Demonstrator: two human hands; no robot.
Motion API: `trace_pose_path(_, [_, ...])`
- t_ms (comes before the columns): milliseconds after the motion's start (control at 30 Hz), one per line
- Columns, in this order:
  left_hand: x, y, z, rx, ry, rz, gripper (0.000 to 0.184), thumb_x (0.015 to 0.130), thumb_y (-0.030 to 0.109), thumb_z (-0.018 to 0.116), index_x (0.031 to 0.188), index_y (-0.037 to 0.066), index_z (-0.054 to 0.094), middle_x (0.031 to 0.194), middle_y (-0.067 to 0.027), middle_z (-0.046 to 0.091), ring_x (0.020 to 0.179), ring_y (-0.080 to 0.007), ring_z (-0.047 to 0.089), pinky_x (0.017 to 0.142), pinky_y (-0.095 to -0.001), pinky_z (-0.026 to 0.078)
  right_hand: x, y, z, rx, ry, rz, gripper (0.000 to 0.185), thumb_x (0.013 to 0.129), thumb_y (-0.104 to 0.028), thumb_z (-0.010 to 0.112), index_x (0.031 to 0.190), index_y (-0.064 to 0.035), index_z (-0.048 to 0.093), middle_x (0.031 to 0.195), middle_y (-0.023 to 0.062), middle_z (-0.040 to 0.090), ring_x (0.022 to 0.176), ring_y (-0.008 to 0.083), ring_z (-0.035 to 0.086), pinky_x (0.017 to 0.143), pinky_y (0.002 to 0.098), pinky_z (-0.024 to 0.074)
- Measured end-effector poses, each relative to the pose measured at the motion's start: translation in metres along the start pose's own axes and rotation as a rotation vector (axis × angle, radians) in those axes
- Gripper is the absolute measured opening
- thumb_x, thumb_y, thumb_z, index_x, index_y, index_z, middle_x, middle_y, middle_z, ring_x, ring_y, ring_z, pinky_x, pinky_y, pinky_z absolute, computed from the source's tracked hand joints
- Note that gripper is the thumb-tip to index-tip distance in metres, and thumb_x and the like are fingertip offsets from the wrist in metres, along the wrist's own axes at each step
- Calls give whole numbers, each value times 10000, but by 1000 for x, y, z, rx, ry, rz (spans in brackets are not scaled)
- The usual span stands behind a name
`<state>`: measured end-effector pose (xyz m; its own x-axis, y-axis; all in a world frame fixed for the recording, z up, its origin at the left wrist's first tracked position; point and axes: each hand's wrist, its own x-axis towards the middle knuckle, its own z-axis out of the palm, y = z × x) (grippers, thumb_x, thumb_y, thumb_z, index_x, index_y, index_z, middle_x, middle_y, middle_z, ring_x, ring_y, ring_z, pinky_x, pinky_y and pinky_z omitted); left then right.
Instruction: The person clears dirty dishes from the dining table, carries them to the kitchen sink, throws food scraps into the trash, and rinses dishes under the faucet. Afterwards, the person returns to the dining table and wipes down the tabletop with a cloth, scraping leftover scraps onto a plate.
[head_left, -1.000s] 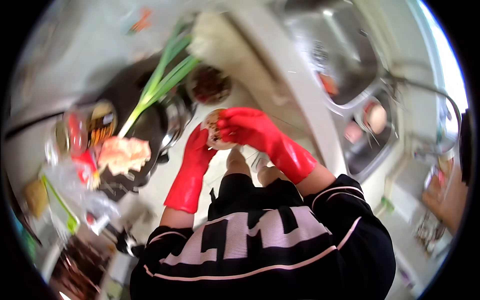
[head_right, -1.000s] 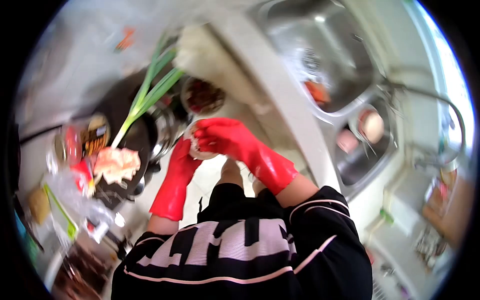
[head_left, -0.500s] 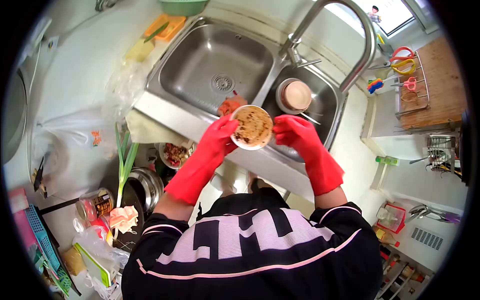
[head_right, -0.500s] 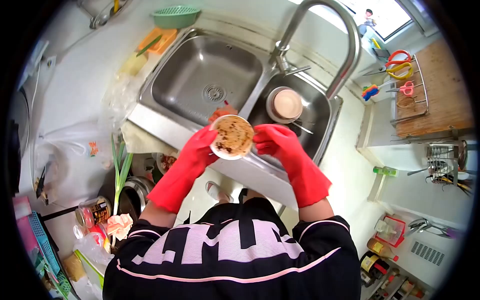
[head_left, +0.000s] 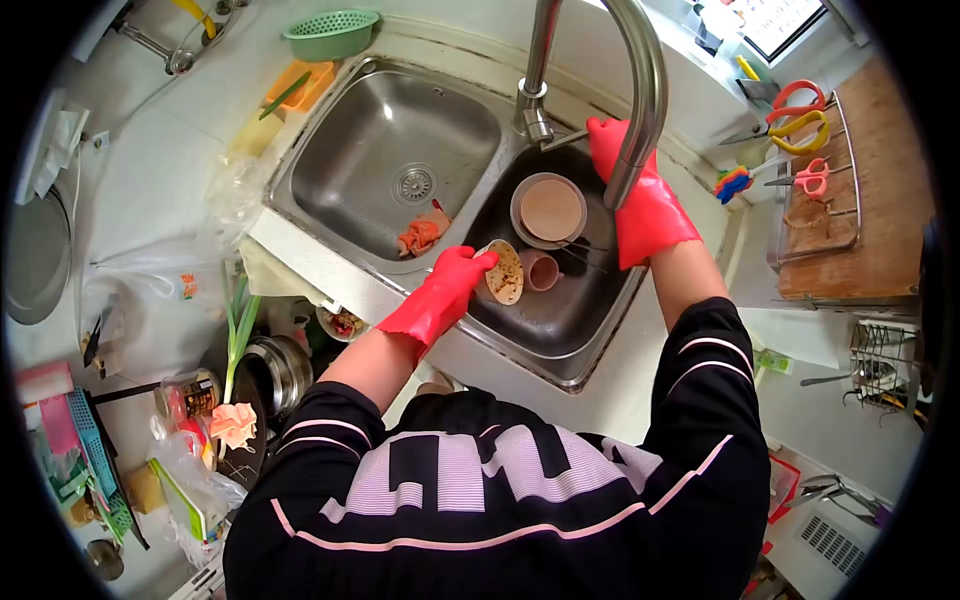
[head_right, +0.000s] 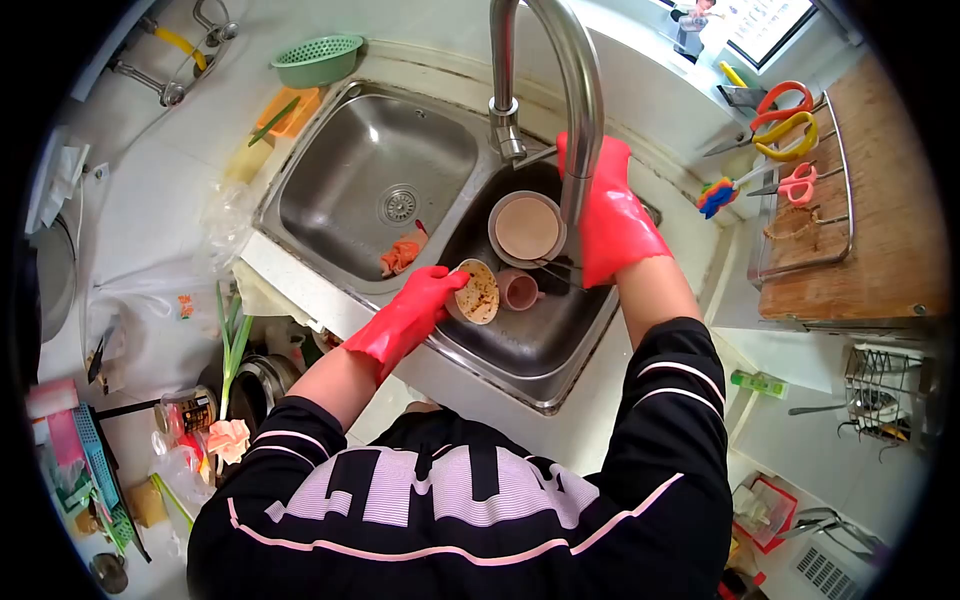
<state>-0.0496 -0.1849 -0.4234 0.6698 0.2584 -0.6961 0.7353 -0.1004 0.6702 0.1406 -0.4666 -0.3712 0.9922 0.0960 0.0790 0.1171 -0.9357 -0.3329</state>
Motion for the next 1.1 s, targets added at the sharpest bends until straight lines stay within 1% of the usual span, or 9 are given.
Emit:
trace_pose_path(33, [3, -2, 4, 9, 30, 34, 775, 842, 301, 801, 1436, -50, 447, 1303, -205, 623, 1132, -302, 652, 900, -405, 539, 9, -4, 0, -77, -69, -42, 330, 976, -229, 460, 1134, -81, 709, 1078, 179, 723, 1018, 410, 671, 951, 511, 502])
trace_pose_path(200, [20, -13, 21, 239, 111, 132, 509, 753, 323, 808, 1082, -50, 699, 1015, -204, 725, 934, -295, 705, 797, -413, 536, 35, 29, 67, 795, -35, 33, 341, 967, -242, 458, 1109, -53, 703, 1047, 184, 720, 1018, 401, 671, 972, 492, 501])
trace_pose_path(400, [35, -18, 21, 237, 85, 118, 318, 804, 254, 803, 900, -18, 667, 835, -129, 662, 771, -243, 633, 677, -411, 493, -25, 6, 30, 82, 187, -72, 307, 1012, -240, 484, 1127, -88, 724, 959, 118, 735, 947, 300, 703, 837, 414, 563])
trace_pose_path(533, [32, -15, 23, 220, 70, 142, 319, 801, 255, 803, 878, -30, 681, 820, -142, 667, 737, -243, 632, 653, -409, 489, -78, 56, 111, 918, 266, 218, 285, 1025, -223, 556, 1189, -34, 693, 934, 52, 693, 919, 182, 681, 839, 290, 553])
trace_pose_path(667, [39, -19, 28, 317, 95, 157, 341, 800, 265, 800, 873, -48, 689, 791, -143, 662, 695, -239, 621, 632, -411, 484, -165, 13, 118, 2280, -147, 1017, 457, 939, -269, 703, 1318, -36, 599, 1131, 119, 713, 1005, 203, 689, 848, 358, 558])
trace_pose_path(767, [38, -12, 32, 402, 105, 127, 369, 796, 285, 801, 891, -56, 697, 776, -130, 661, 694, -232, 611, 644, -405, 481, -170, -29, 93, 1177, -13, 407, 426, 945, -260, 716, 1257, 14, 618, 1136, 121, 715, 927, 151, 681, 824, 306, 550])
trace_pose_path(867, [67, -35, 32, 332, 90, 97, 410, 801, 313, 809, 948, -59, 718, 828, -130, 685, 723, -238, 620, 664, -406, 485, -155, -51, 32, 1162, -130, 538, 268, 1022, -85, 568, 1243, 66, 574, 1191, 170, 667, 1099, 273, 670, 928, 388, 580])
trace_pose_path(1000, [49, -24, 37, 345, 73, 20, 513, 816, 356, 813, 1085, -70, 715, 953, -143, 706, 837, -246, 651, 724, -409, 505, -141, -30, 91, 1751, 33, 474, 220, 1036, -15, 504, 1201, 108, 581, 1110, 172, 689, 1035, 270, 693, 941, 345, 597])
trace_pose_path(1100, [33, -20, 36, 211, -25, -42, 554, 832, 363, 804, 1160, -70, 693, 1045, -157, 712, 920, -256, 672, 764, -409, 521, -145, -32, 84, 2215, -40, 743, 215, 1037, -18, 492, 1180, 93, 608, 1042, 154, 705, 944, 244, 711, 853, 292, 620])
